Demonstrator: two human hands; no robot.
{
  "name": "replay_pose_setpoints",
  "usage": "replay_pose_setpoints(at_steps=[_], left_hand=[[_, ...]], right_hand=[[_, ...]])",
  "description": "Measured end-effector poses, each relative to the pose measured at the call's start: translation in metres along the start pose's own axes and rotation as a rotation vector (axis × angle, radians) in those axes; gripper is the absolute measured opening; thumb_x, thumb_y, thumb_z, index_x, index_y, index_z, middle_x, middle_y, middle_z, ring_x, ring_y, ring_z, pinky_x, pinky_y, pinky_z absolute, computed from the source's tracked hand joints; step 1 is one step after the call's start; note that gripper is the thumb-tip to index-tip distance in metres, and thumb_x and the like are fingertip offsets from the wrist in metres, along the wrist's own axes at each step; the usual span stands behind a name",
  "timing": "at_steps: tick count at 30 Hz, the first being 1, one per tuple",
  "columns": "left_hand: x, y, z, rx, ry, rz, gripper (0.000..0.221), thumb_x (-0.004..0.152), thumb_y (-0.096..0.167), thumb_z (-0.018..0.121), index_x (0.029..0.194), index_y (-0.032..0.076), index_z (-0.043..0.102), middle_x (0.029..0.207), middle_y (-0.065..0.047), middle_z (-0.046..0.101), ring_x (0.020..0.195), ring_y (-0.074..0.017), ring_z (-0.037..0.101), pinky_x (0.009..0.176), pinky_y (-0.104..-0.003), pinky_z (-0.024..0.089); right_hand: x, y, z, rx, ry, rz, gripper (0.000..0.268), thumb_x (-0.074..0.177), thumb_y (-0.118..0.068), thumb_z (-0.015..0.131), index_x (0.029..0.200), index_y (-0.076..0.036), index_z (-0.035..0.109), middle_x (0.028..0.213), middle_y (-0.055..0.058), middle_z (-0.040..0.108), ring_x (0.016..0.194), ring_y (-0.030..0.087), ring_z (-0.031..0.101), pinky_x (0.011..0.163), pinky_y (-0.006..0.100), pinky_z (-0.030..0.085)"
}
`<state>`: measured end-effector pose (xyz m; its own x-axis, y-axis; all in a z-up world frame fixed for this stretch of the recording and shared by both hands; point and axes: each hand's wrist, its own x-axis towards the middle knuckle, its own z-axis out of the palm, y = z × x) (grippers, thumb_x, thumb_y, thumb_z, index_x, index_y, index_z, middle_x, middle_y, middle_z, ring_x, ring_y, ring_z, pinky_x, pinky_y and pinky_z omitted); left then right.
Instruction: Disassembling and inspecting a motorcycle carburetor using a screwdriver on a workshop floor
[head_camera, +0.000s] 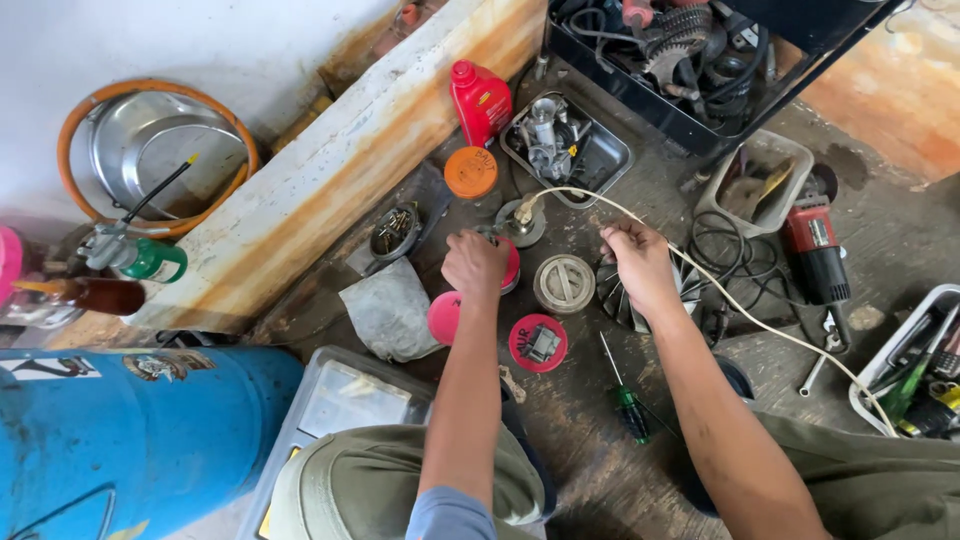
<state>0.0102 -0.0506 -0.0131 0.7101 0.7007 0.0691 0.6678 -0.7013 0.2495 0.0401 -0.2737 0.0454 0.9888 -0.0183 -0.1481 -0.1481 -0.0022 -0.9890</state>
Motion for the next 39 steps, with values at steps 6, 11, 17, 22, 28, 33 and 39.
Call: replay_pose_setpoints(at_steps=[6,11,17,22,28,33,39], left_hand=[[-0.001,0.011,-0.001,0.079,-0.069,0.094,0.059,0.072,0.051,0.082,0.107,0.008,0.064,0.105,-0.006,0.055,0.080,-0.0306,0.074,0.069,-0.043,0.064],[-0.013,0.009,-0.003,-0.009,-0.035,0.100,0.068,0.073,0.058,0.078,0.112,0.006,0.059,0.108,-0.009,0.053,0.091,-0.0368,0.071,0.071,-0.048,0.061],[-0.024,0.010,-0.006,-0.050,0.248,0.155,0.061,0.078,0.057,0.071,0.108,0.006,0.057,0.107,-0.014,0.054,0.090,-0.0365,0.066,0.065,-0.048,0.056],[-0.018,0.029,-0.030,-0.093,0.511,0.275,0.047,0.083,0.051,0.065,0.101,0.008,0.062,0.097,-0.010,0.053,0.086,-0.0339,0.061,0.066,-0.047,0.050],[0.033,0.009,-0.037,-0.011,0.657,0.181,0.019,0.083,0.037,0.064,0.079,0.018,0.059,0.079,0.000,0.051,0.070,-0.0252,0.061,0.054,-0.041,0.051],[0.087,-0.087,-0.018,-0.506,0.104,-0.452,0.052,0.099,0.043,0.050,0.102,-0.003,0.076,0.100,-0.026,0.076,0.104,-0.0432,0.072,0.094,-0.054,0.052],[0.087,-0.163,0.056,-0.633,-0.109,-0.710,0.084,0.099,0.051,0.054,0.142,-0.019,0.033,0.136,-0.041,0.056,0.130,-0.0488,0.056,0.116,-0.055,0.041]], right_hand=[[-0.004,-0.013,-0.003,-0.001,-0.014,-0.002,0.013,0.094,-0.012,0.066,0.086,-0.003,0.072,0.066,0.012,0.063,0.059,0.014,0.058,0.057,0.025,0.052],[-0.005,-0.016,-0.002,0.035,0.006,0.003,0.016,0.094,-0.015,0.067,0.085,-0.003,0.073,0.064,0.011,0.062,0.056,0.015,0.059,0.054,0.027,0.051],[-0.003,-0.011,-0.004,0.070,-0.014,0.004,0.018,0.096,-0.018,0.073,0.085,-0.004,0.071,0.067,0.012,0.065,0.056,0.013,0.062,0.054,0.023,0.053],[0.008,-0.004,-0.019,0.128,0.012,0.009,0.014,0.095,-0.011,0.074,0.092,0.002,0.068,0.085,0.020,0.073,0.064,0.018,0.070,0.059,0.027,0.059],[0.015,-0.008,-0.028,0.152,0.025,0.037,0.020,0.096,-0.011,0.074,0.096,0.005,0.061,0.090,0.020,0.074,0.066,0.022,0.074,0.059,0.031,0.064],[-0.009,-0.053,0.015,0.038,-0.173,-0.094,0.032,0.103,-0.009,0.066,0.123,0.008,0.048,0.104,0.027,0.071,0.076,0.026,0.074,0.063,0.031,0.062],[-0.003,-0.048,0.067,0.016,-0.346,-0.067,0.029,0.103,-0.002,0.061,0.126,0.005,0.045,0.107,0.027,0.071,0.077,0.026,0.073,0.068,0.033,0.063]])
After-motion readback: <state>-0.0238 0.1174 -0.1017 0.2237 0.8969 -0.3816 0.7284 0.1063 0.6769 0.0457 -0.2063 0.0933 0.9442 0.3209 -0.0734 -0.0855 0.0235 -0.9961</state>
